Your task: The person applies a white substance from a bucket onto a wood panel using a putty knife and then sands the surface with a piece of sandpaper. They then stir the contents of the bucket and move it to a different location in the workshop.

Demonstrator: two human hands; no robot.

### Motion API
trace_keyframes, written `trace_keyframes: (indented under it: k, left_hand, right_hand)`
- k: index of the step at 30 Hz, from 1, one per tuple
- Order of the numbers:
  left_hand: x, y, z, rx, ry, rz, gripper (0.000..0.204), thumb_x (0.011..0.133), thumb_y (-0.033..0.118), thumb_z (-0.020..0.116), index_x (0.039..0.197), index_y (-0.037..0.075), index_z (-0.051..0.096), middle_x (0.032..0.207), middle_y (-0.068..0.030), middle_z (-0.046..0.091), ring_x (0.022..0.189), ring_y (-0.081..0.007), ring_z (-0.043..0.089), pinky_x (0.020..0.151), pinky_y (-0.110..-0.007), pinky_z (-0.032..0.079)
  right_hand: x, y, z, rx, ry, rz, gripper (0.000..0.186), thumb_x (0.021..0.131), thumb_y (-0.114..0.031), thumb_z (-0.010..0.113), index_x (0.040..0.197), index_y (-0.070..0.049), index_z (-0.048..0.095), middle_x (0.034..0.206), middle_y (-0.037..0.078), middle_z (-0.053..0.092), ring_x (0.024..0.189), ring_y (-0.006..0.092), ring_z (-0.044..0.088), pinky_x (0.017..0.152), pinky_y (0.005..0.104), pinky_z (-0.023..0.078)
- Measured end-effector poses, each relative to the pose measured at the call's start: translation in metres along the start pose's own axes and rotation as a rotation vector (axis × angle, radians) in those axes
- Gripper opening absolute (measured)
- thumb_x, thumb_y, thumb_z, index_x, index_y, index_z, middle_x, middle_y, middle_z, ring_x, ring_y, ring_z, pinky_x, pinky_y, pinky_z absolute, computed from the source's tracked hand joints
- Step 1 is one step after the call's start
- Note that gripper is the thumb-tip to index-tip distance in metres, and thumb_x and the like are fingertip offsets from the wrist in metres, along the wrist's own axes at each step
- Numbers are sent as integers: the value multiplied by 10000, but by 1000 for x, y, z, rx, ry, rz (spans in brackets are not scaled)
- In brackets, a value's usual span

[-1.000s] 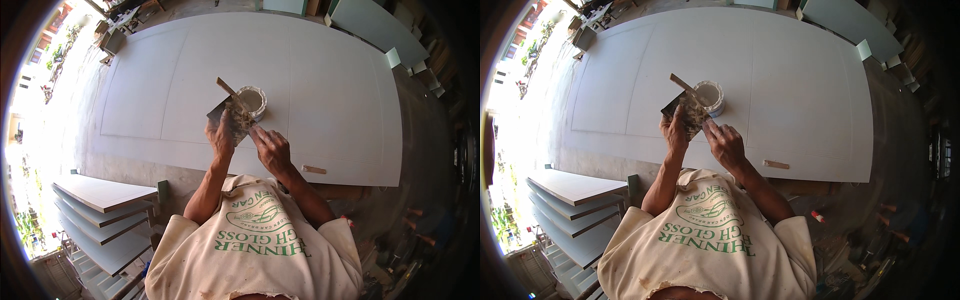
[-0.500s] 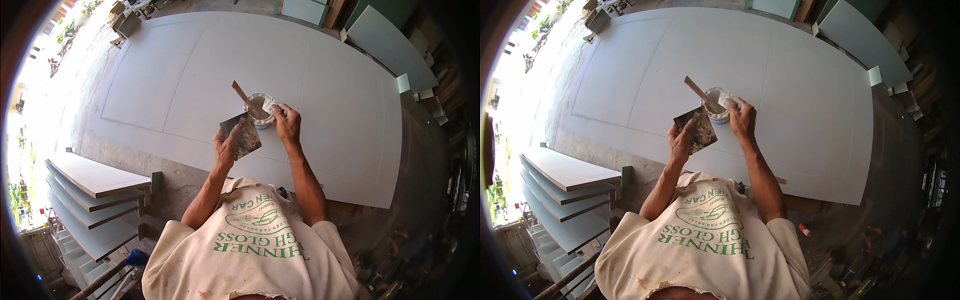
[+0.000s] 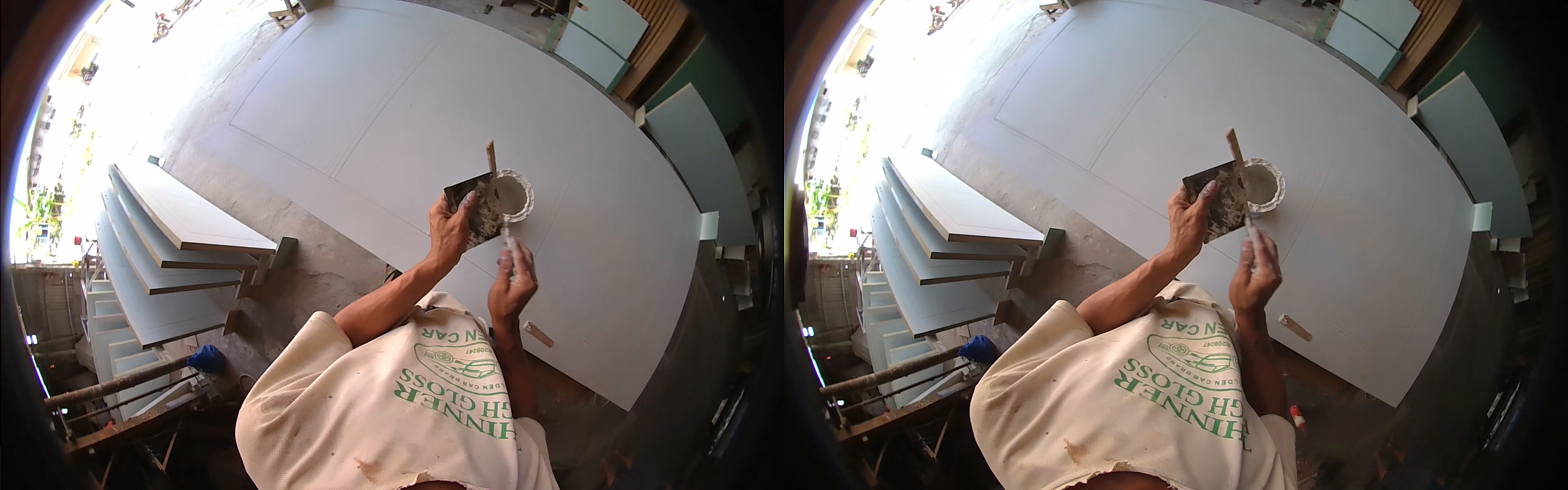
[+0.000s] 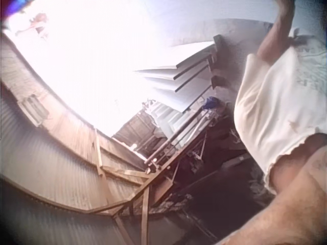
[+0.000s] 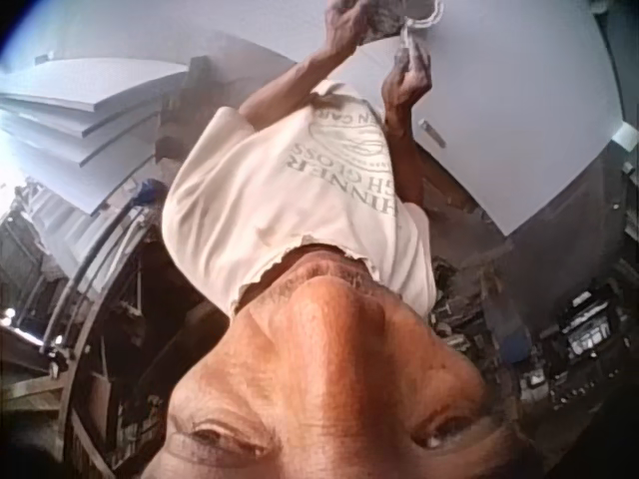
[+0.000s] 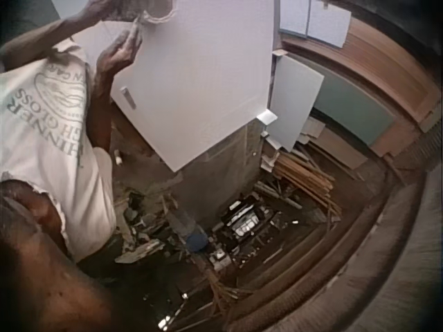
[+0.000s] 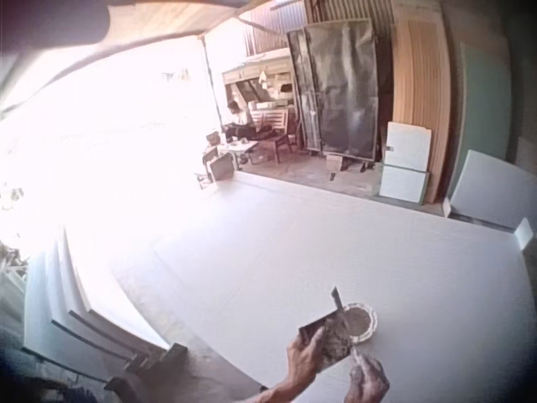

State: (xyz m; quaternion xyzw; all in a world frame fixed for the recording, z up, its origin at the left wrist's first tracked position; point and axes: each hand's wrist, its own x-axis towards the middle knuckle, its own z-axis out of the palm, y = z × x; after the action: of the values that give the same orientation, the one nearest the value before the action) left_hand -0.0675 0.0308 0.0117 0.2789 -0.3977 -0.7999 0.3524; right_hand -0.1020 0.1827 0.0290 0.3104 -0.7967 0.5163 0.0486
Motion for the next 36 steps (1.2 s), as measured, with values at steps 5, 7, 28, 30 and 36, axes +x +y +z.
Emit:
trace_keyframes:
  k: [5, 7, 28, 30, 36]
  left_hand:
    - [7, 29, -1, -335, 133, -430, 248, 1038, 208, 658, 1102, -31, 642, 932, -104, 723, 757, -203, 749, 663, -339, 675]
    - [12, 13, -11, -408, 114, -462, 274, 1044, 230, 650, 1118, -34, 644, 932, -97, 727, 770, -199, 753, 676, -339, 679]
    - [4, 23, -47, 429, -88, 113, 269, 1065, 240, 625, 1170, 6, 706, 994, -16, 712, 795, -70, 613, 679, -234, 514]
    - [-14, 32, -39, 476, -250, -77, 280, 1068, 212, 600, 1123, -52, 675, 963, -30, 708, 854, -93, 572, 751, -269, 494]
    - [-25, 14, -57, 434, -417, -378, 220, 1042, 189, 628, 1106, -6, 708, 1004, -21, 726, 911, -111, 635, 837, -265, 498]
  right_hand:
    - [9, -8, -2, 497, 15, 280, 256, 1059, -189, 580, 1110, 27, 707, 857, 35, 653, 725, 106, 541, 657, 277, 422]
    - [16, -29, 7, 552, 43, 309, 244, 1058, -193, 586, 1064, 26, 695, 810, 22, 624, 684, 97, 492, 624, 271, 393]
    - [-28, -42, 23, -457, -212, -399, 387, 825, -67, 704, 1205, -1, 729, 1153, 134, 699, 851, 253, 683, 747, 379, 600]
    - [-32, -40, 30, -505, -163, -358, 402, 815, -106, 692, 1198, 15, 709, 1212, 142, 653, 890, 247, 655, 761, 375, 591]
    - [-62, 33, -37, -218, 246, 246, 306, 908, -92, 715, 1196, 9, 706, 1063, 162, 729, 914, 294, 721, 781, 398, 585]
